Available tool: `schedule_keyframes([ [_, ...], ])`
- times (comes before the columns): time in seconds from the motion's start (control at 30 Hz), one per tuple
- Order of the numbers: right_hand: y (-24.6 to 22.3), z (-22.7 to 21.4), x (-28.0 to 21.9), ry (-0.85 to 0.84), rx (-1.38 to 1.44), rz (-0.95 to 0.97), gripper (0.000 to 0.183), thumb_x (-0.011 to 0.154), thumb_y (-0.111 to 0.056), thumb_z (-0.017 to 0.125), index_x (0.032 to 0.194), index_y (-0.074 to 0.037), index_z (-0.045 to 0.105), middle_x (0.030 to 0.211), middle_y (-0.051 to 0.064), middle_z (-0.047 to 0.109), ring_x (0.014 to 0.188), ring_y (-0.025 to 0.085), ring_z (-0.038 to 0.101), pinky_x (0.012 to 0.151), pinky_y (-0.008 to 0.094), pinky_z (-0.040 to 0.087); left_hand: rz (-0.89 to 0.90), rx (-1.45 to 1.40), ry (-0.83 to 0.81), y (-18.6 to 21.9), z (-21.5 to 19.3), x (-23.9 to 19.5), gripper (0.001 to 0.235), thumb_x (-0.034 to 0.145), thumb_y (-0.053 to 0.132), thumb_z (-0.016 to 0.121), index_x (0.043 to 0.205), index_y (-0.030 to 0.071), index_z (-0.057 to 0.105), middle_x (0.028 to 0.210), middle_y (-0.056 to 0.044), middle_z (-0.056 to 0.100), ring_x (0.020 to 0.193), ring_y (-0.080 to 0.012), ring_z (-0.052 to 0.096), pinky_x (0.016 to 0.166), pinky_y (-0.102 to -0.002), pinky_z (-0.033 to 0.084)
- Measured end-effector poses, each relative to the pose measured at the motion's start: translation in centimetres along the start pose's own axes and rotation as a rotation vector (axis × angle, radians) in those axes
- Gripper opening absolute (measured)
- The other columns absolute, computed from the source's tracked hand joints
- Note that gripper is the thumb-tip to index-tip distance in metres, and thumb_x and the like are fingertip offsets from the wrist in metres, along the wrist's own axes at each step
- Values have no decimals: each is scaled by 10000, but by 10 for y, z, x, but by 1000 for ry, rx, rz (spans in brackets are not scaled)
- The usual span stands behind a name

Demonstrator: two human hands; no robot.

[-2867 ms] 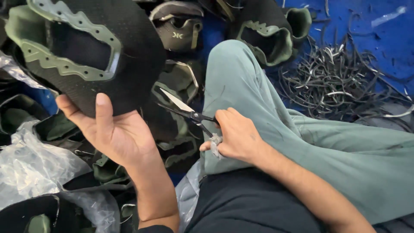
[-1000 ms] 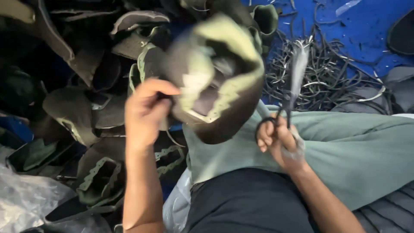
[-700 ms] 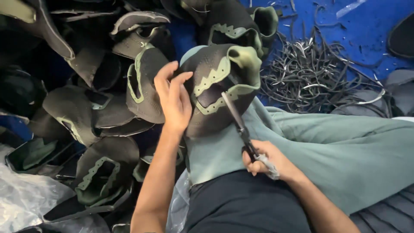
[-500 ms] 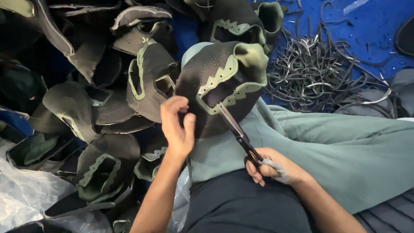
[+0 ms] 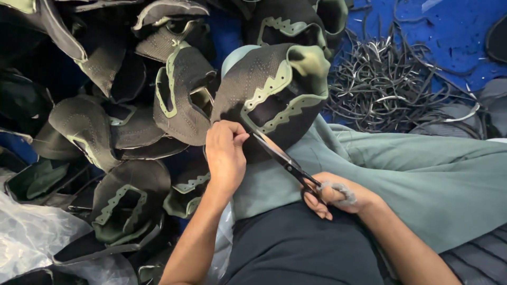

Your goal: The person trims excess material from shoe upper components using scissors.

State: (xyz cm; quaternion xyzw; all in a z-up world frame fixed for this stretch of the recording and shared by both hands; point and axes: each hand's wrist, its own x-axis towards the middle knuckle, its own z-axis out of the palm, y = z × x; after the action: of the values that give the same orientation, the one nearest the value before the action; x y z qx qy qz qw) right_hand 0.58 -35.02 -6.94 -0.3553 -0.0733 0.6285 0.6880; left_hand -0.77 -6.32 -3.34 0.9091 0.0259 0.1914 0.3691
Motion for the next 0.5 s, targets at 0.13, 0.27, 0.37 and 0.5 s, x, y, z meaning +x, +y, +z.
schedule_keyframes([
  [0.13, 10, -14, 7, -70, 109, -18, 715, 761, -733, 777, 890, -65, 561, 747, 35, 573, 628, 101, 588, 511, 224, 484, -15, 36, 5, -4, 2, -2, 199, 837, -15, 721, 909, 36, 543, 894, -102, 597, 853, -333, 556, 784, -435, 414],
  [0.27, 27, -24, 5, 140, 26, 92, 604, 817, -575, 831, 809, -48, 536, 642, 51, 522, 503, 106, 528, 435, 223, 443, -42, 15, 39, -8, 0, -7, 181, 876, -37, 708, 933, 17, 545, 907, -120, 581, 870, -333, 567, 794, -433, 454],
  [0.37, 12, -10, 7, 79, 131, 44, 604, 776, -594, 823, 849, -53, 563, 680, 48, 551, 543, 110, 561, 460, 222, 465, -142, -50, 88, 5, -7, 6, 216, 906, -38, 701, 1067, -17, 559, 918, -132, 567, 846, -316, 578, 777, -416, 490],
  [0.5, 1, -4, 12, -64, 158, -78, 472, 845, -452, 789, 873, -28, 583, 738, 68, 587, 611, 124, 586, 535, 239, 503, -124, 8, 75, 13, -12, 20, 196, 830, -37, 715, 987, -5, 602, 1082, -223, 527, 941, -357, 592, 727, -375, 532],
])
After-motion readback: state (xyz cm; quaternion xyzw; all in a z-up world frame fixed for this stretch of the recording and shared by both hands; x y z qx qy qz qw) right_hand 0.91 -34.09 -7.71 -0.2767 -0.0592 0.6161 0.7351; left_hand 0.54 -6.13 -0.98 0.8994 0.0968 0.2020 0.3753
